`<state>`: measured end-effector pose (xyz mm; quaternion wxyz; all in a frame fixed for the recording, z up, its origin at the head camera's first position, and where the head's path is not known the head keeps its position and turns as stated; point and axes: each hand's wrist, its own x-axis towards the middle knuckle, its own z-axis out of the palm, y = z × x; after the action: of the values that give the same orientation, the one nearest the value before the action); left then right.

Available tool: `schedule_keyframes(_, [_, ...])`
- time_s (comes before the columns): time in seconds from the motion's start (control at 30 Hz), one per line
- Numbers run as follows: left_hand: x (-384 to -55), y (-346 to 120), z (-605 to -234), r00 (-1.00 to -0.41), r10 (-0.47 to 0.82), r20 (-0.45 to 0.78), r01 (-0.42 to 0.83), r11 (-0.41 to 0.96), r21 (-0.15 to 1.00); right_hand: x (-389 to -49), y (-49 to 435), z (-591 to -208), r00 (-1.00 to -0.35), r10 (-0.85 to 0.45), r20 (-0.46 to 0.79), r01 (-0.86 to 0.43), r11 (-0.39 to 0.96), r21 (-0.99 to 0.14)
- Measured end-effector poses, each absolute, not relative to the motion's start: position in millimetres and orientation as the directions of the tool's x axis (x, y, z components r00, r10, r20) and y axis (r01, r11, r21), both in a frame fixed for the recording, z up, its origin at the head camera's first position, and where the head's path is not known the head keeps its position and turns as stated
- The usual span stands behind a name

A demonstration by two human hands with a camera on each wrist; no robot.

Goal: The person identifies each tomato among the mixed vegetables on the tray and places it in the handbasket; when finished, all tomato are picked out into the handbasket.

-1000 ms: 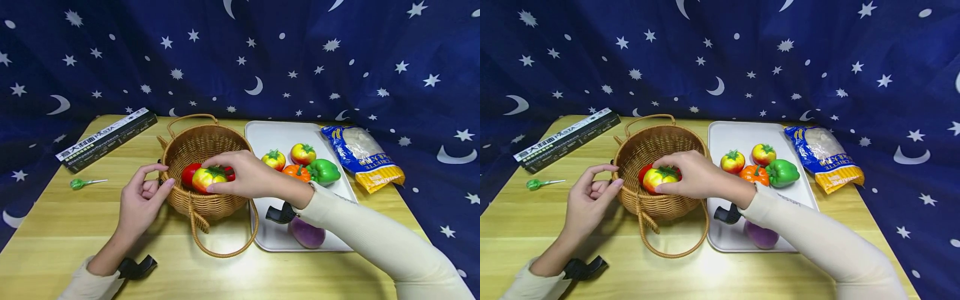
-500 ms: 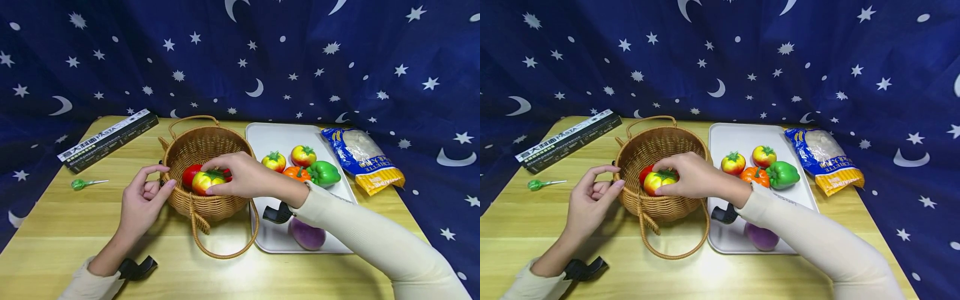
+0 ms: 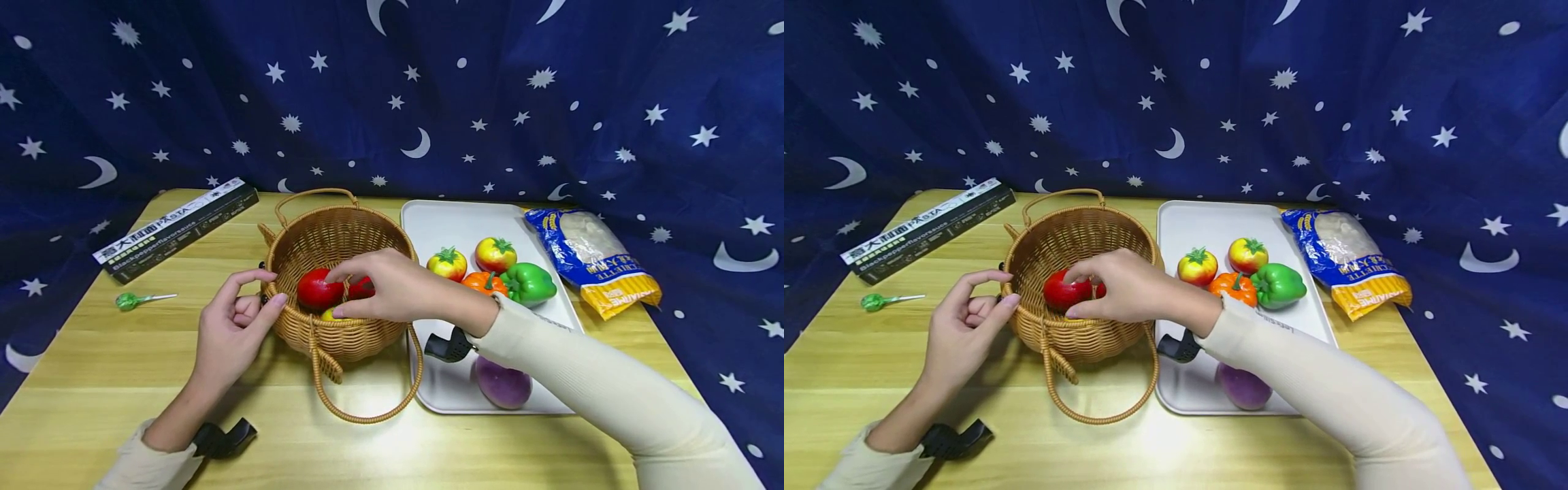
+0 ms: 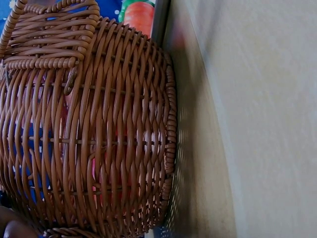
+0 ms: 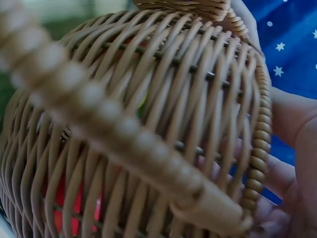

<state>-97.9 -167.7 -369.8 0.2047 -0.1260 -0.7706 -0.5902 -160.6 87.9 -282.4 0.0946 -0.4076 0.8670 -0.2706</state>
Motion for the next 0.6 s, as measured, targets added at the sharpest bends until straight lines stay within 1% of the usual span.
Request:
schedule_keyframes(0.1, [-98,-168,-370,-0.885,-0.049,0.464,0.434,0.274,0.858,-159,93,-278,-0.670,-0.738,0.080,-0.640,0.519,-0.566])
schedule_keyframes(0.23, [-98,-167,-371,-0.885,-0.050,0.464,0.434,0.275,0.858,-158,107,-264,-0.717,-0.687,0.120,-0.603,0.524,-0.602])
schedule_keyframes(0.43, [-98,-167,-371,-0.883,-0.045,0.467,0.440,0.269,0.857,-162,143,-240,-0.800,-0.568,0.195,-0.520,0.493,-0.698])
schedule_keyframes(0.5, [-98,-167,-371,-0.882,-0.044,0.468,0.442,0.264,0.857,-163,156,-235,-0.830,-0.520,0.200,-0.487,0.503,-0.714])
schedule_keyframes(0.6, [-98,-167,-370,-0.880,-0.045,0.472,0.446,0.263,0.856,-167,173,-237,-0.869,-0.459,0.185,-0.442,0.552,-0.707])
